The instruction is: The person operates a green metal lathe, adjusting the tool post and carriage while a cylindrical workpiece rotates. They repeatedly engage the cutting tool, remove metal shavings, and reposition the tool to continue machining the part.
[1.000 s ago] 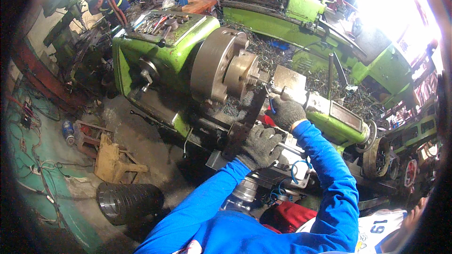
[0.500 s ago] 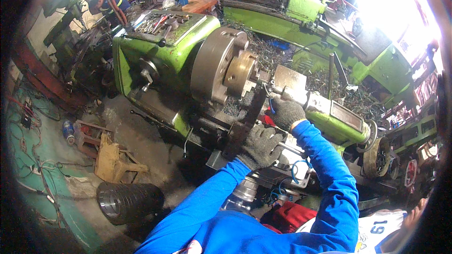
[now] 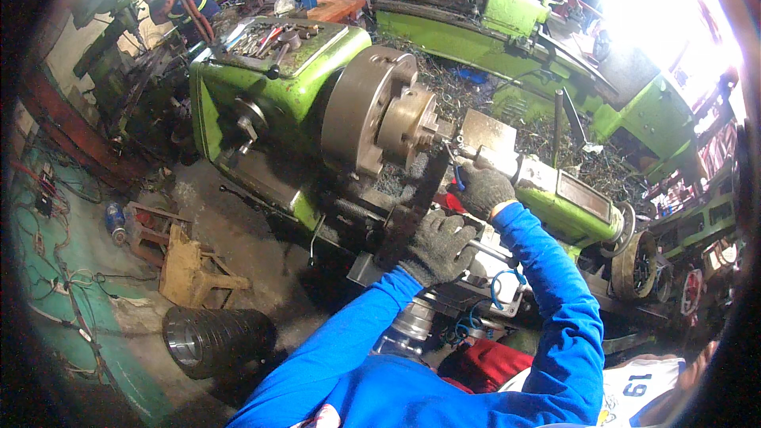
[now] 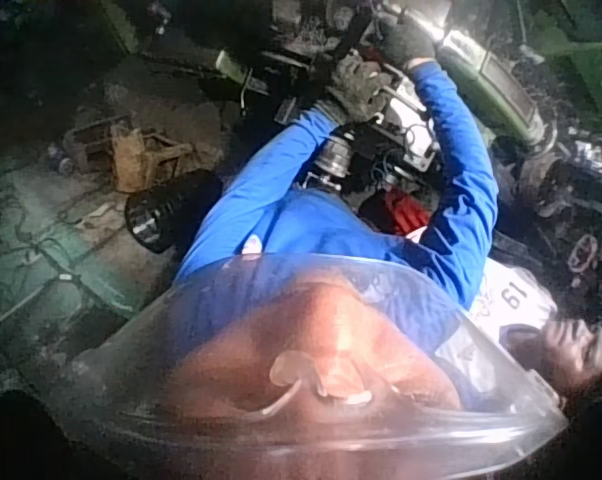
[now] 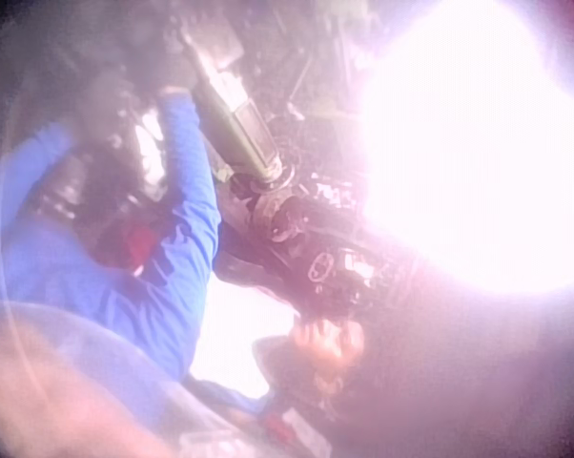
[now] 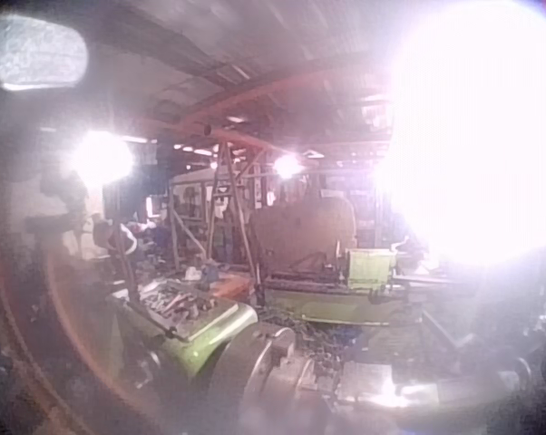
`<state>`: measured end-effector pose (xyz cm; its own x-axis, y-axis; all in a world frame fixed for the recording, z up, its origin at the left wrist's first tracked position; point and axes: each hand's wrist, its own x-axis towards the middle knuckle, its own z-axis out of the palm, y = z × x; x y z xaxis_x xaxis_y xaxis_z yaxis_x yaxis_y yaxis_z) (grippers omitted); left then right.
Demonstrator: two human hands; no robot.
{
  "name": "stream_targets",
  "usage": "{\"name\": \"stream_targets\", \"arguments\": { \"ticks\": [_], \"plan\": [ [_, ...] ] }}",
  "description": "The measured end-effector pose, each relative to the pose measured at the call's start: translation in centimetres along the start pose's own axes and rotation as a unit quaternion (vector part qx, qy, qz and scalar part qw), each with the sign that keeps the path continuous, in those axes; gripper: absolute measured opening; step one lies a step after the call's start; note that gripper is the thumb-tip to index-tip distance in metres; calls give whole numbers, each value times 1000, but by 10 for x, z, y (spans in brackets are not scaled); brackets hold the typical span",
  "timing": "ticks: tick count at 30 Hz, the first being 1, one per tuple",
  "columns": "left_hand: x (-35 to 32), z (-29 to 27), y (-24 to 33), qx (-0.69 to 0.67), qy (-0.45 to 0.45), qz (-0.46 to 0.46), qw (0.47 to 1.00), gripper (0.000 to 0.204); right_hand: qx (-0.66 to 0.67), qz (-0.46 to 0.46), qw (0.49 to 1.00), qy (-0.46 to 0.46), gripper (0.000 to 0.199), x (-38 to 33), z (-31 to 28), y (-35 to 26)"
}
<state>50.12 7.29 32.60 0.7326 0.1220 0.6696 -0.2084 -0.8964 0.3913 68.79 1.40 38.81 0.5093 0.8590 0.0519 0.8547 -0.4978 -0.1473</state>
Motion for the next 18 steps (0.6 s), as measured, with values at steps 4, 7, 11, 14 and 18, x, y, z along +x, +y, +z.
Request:
{"name": "stream_targets", "arguments": {
  "ticks": [4, 7, 11, 14, 18],
  "plan": [
    [1, -1, 0, -2, 1, 4, 1000, 40, 5, 10, 1000, -6, 47, -2, -5, -2],
    [2, -2, 2, 3, 0, 4, 1000, 41, 3, 12, 1000, -9, 48, -3, -6, -1],
    [-1, 2, -3, 8, 2, 15, 1000, 41, 23, 45, 997, -55, 56, -1, -13, -7],
    [-1, 2, -1, 11, 6, 12, 1000, 41, 7, -5, 1000, 30, 41, -1, 5, 4],
    [-1, 1, 0, 3, 3, 4, 1000, 42, 8, 6, 1000, -10, 45, 1, 5, 5]
  ]
}}
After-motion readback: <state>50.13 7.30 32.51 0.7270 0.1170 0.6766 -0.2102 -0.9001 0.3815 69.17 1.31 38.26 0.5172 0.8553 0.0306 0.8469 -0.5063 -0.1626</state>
